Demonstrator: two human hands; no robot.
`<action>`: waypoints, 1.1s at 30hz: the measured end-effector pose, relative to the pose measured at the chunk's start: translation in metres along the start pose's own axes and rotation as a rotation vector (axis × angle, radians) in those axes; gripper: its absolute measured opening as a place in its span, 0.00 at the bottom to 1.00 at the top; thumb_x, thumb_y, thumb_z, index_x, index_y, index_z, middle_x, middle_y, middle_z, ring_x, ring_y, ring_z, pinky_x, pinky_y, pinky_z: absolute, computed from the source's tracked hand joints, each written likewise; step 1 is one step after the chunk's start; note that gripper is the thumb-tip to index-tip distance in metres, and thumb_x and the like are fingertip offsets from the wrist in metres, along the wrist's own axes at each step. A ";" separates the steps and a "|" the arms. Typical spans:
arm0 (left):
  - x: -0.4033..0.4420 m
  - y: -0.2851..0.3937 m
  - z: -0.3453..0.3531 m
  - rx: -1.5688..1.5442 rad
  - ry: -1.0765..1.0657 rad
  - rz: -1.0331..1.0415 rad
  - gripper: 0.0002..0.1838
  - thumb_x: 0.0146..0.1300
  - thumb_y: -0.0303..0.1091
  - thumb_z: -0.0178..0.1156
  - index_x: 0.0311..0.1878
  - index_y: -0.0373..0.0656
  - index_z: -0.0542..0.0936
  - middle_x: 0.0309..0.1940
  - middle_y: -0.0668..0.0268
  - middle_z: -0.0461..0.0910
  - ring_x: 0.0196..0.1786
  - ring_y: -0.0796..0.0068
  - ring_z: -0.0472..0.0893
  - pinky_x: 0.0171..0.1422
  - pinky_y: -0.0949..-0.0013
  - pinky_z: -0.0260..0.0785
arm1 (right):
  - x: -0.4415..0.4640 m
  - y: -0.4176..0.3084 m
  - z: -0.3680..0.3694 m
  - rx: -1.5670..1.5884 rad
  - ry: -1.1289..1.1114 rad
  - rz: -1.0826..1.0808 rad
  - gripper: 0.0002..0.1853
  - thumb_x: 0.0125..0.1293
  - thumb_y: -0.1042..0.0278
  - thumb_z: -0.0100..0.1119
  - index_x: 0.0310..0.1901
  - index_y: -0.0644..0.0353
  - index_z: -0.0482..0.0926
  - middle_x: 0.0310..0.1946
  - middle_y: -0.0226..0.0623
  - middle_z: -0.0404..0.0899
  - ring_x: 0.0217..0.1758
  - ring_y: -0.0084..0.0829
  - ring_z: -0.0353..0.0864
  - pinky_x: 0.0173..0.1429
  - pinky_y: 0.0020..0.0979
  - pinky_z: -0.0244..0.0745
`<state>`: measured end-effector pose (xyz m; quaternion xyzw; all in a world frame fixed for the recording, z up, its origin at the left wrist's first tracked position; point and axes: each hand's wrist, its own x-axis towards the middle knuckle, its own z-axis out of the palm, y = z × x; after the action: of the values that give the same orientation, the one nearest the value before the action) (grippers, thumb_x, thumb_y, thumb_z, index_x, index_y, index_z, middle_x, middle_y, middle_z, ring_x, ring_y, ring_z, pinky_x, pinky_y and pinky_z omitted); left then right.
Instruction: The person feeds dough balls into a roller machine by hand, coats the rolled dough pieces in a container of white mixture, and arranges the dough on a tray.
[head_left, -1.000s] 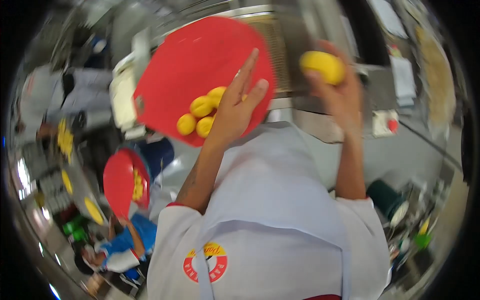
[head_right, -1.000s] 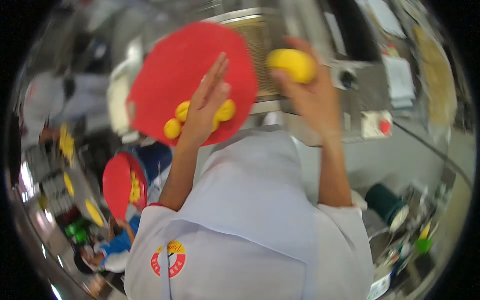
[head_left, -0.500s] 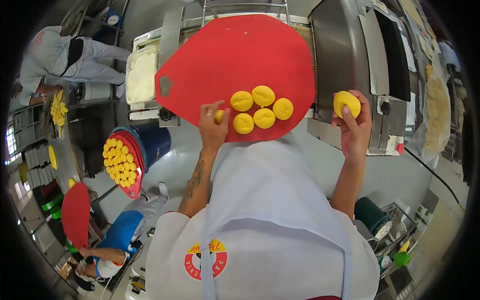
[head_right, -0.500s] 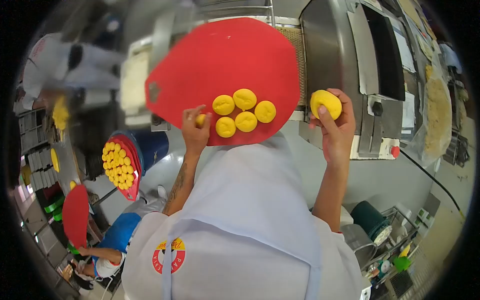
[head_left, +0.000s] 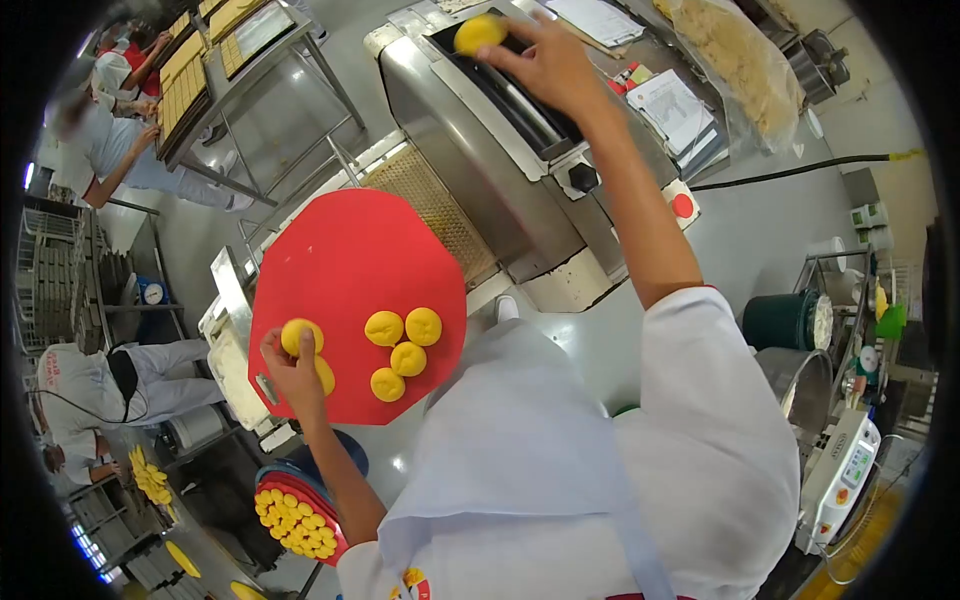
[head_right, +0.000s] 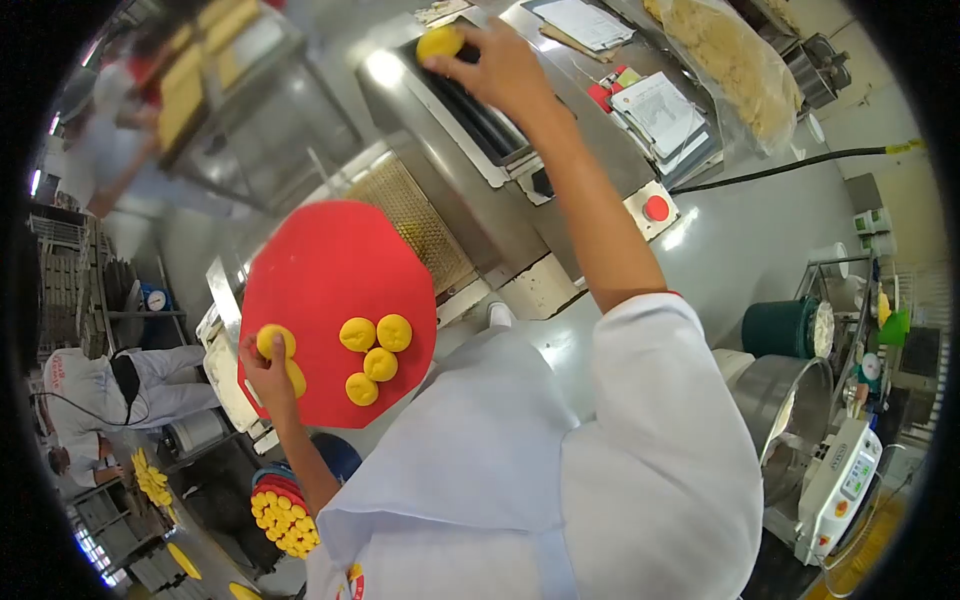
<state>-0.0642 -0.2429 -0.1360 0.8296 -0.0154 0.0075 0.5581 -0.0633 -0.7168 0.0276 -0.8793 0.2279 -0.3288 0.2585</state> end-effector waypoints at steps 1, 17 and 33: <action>0.003 0.041 0.013 -0.098 0.014 -0.057 0.21 0.69 0.38 0.66 0.56 0.37 0.71 0.47 0.62 0.77 0.46 0.73 0.80 0.50 0.69 0.74 | -0.002 0.032 0.028 0.068 -0.127 -0.219 0.40 0.55 0.46 0.75 0.67 0.57 0.75 0.60 0.46 0.77 0.36 0.32 0.81 0.45 0.33 0.80; -0.019 0.002 0.067 0.653 -0.560 0.169 0.29 0.56 0.35 0.75 0.59 0.38 0.76 0.60 0.54 0.74 0.59 0.54 0.79 0.57 0.56 0.76 | -0.025 0.073 -0.018 0.146 0.049 -0.322 0.14 0.66 0.61 0.67 0.49 0.56 0.87 0.48 0.41 0.85 0.41 0.30 0.84 0.46 0.30 0.80; -0.051 0.032 0.116 0.739 -0.527 0.269 0.35 0.53 0.41 0.75 0.64 0.43 0.75 0.60 0.57 0.76 0.47 0.54 0.84 0.49 0.58 0.78 | -0.028 -0.007 -0.014 0.487 0.487 -0.104 0.21 0.67 0.59 0.67 0.57 0.61 0.82 0.37 0.44 0.86 0.35 0.27 0.84 0.39 0.28 0.79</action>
<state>-0.1168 -0.3613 -0.1519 0.9369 -0.2602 -0.1260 0.1967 -0.0904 -0.6998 0.0276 -0.6980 0.1526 -0.5863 0.3819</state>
